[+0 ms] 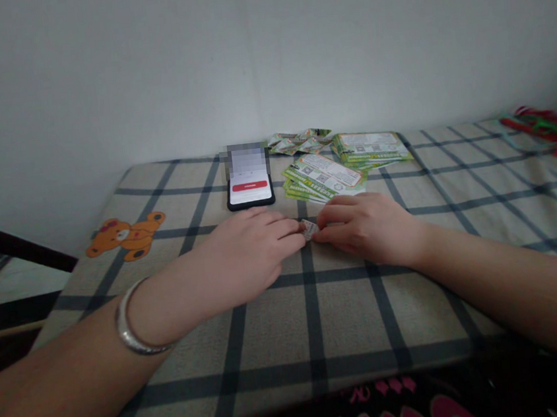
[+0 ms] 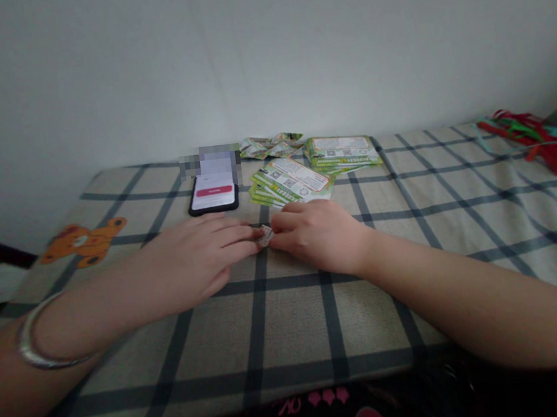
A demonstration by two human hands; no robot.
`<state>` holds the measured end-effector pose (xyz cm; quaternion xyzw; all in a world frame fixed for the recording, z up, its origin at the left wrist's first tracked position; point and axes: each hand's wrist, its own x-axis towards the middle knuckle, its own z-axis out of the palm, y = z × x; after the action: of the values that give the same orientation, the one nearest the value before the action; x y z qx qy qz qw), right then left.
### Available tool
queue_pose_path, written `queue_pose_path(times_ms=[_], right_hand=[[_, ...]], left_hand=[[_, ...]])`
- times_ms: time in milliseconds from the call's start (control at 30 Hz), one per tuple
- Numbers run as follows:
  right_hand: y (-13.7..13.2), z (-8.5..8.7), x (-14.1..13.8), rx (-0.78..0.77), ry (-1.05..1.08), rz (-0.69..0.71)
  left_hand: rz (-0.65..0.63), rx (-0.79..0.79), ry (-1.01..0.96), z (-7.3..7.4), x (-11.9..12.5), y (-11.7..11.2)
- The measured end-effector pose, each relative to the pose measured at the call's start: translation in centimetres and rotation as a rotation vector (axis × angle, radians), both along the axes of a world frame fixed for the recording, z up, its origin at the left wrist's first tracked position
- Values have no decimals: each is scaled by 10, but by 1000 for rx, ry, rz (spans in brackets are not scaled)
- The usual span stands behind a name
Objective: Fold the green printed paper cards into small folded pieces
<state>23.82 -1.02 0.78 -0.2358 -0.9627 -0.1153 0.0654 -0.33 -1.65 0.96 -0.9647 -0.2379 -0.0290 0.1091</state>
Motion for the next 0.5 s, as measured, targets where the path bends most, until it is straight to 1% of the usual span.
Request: queue_pose_path(times_ms=[267, 400, 500], right_hand=[[-1, 4, 4, -39, 8, 4], [-2, 4, 3, -61, 0, -52], [-2, 5, 4, -100, 42, -73]], left_hand=[[19, -76, -23, -1, -4, 2], [38, -82, -23, 1, -2, 0], [34, -79, -36, 3, -1, -1]])
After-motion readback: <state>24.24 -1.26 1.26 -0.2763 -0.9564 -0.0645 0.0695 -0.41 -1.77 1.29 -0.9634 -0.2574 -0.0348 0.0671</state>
